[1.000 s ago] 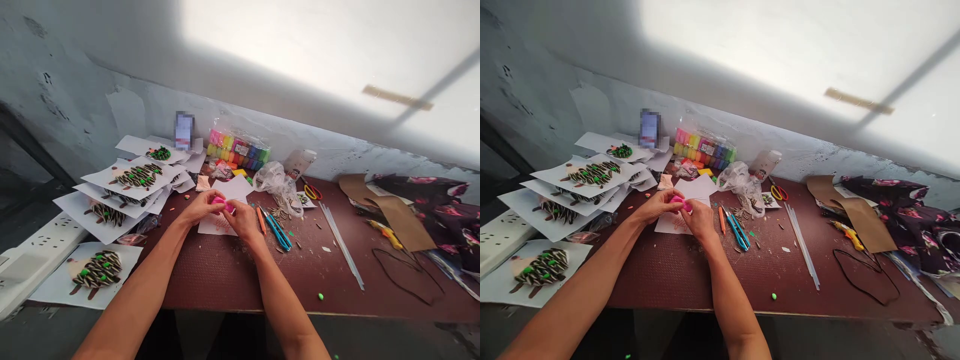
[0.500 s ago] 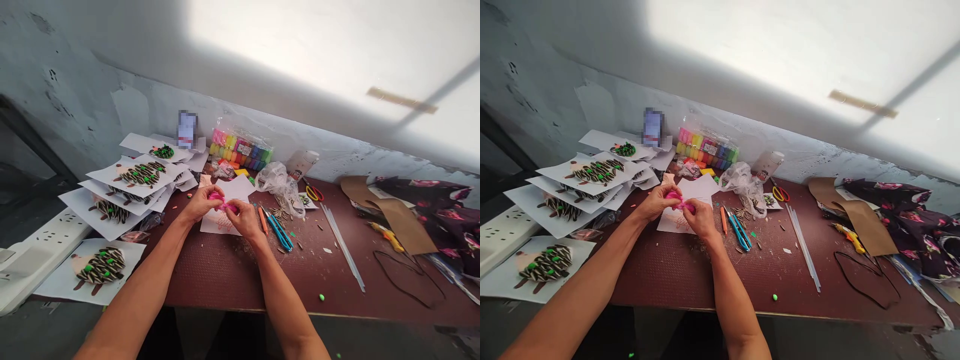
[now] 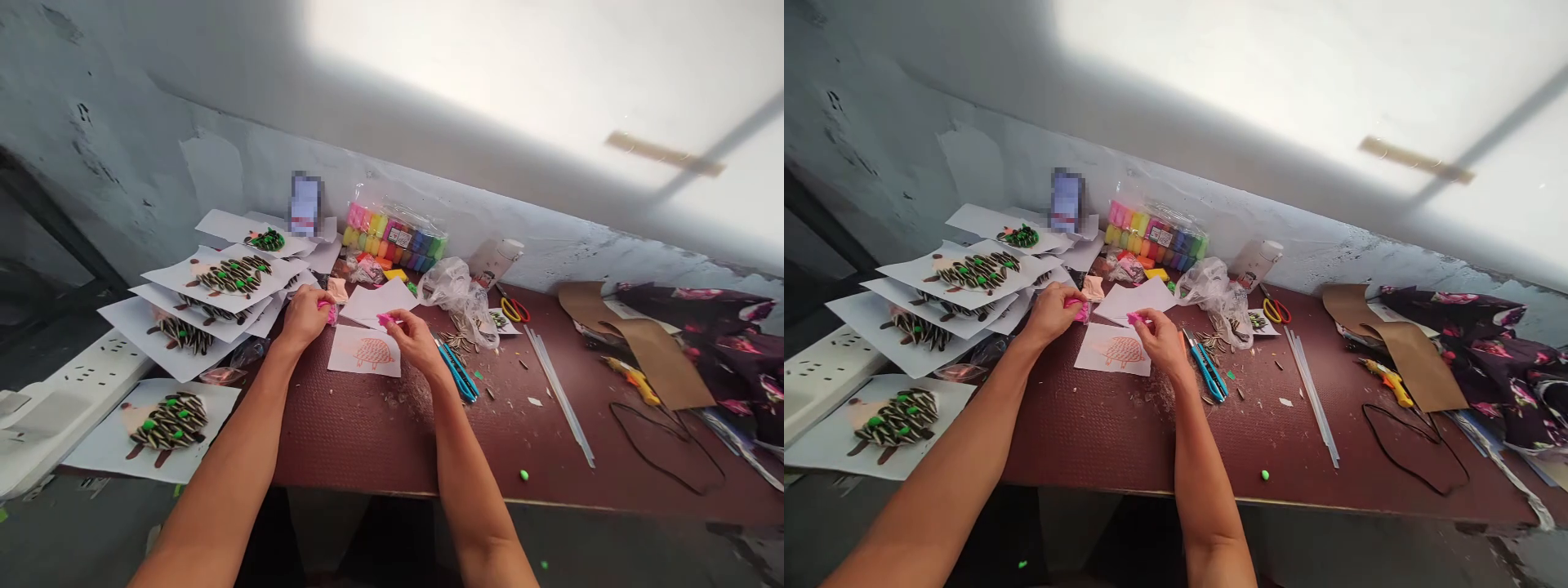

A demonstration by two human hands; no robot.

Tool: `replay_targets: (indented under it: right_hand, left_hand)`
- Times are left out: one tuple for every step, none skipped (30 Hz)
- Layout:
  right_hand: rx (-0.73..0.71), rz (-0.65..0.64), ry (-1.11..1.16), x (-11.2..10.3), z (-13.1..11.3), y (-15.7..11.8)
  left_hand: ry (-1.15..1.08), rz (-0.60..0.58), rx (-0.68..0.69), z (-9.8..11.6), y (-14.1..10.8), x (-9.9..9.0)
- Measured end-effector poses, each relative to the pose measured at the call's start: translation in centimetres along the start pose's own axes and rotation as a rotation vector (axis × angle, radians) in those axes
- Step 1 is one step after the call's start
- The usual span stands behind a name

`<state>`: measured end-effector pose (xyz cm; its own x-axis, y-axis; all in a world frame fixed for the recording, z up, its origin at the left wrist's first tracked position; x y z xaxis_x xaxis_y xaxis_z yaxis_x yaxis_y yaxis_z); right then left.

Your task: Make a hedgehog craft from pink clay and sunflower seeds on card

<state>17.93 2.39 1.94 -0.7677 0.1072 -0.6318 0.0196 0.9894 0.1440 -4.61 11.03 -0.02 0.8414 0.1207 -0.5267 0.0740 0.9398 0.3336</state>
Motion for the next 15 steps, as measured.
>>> replay_targets:
  right_hand:
    - [-0.007, -0.020, -0.080, 0.1, -0.2, -0.2]
    - [-0.010, -0.046, -0.154, 0.3, -0.5, -0.5]
    - [-0.009, -0.078, -0.219, 0.5, -0.6, -0.8]
    - [-0.007, -0.111, -0.269, 0.8, -0.8, -1.1]
    - [-0.002, -0.138, -0.302, 1.0, -0.8, -1.4]
    - [0.006, -0.148, -0.318, 1.1, -0.9, -1.7]
    - [0.017, -0.140, -0.322, 1.1, -0.8, -1.8]
    - [0.025, -0.118, -0.316, 1.1, -0.8, -2.0]
    - [0.023, -0.096, -0.305, 1.1, -0.8, -2.0]
    - [0.013, -0.081, -0.294, 1.2, -0.9, -2.1]
    - [-0.004, -0.074, -0.290, 1.4, -1.0, -2.1]
    - [-0.024, -0.075, -0.295, 1.7, -1.1, -2.1]
    - [-0.042, -0.079, -0.310, 2.0, -1.2, -2.0]
    - [-0.055, -0.084, -0.336, 2.3, -1.2, -2.0]
    - [-0.064, -0.085, -0.369, 2.5, -1.1, -2.0]
  left_hand:
    - [0.088, 0.018, 0.027, 0.4, -0.2, -0.2]
    - [0.159, 0.034, 0.060, 1.0, -0.3, -0.3]
    - [0.212, 0.049, 0.100, 1.7, -0.5, -0.4]
    - [0.245, 0.063, 0.143, 2.5, -0.7, -0.4]
    - [0.251, 0.060, 0.185, 3.3, -0.8, -0.1]
    - [0.229, 0.037, 0.221, 4.0, -1.0, 0.4]
    - [0.187, -0.009, 0.250, 4.5, -1.0, 1.1]
    - [0.128, -0.075, 0.273, 4.8, -1.1, 2.0]
    - [0.068, -0.145, 0.284, 4.9, -1.2, 3.0]
    - [0.026, -0.208, 0.280, 4.9, -1.4, 3.9]
    - [0.003, -0.269, 0.274, 4.8, -1.5, 4.8]
    - [-0.007, -0.311, 0.264, 4.5, -1.7, 5.4]
    - [-0.008, -0.339, 0.254, 4.3, -1.8, 5.9]
    - [-0.003, -0.358, 0.247, 4.1, -1.9, 6.2]
    - [0.006, -0.367, 0.242, 3.9, -2.0, 6.4]
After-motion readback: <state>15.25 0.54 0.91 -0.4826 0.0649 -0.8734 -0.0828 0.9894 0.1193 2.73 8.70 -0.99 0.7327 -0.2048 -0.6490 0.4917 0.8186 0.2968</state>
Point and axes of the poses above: each hand's wrist, its own y-axis towards the middle knuckle, its own x-axis out of the palm, z = x × y, the point moved 9 cm from there along y, towards the middle knuckle, and after that the axes turned 6 degrees about -y, right-handed, at the moved point
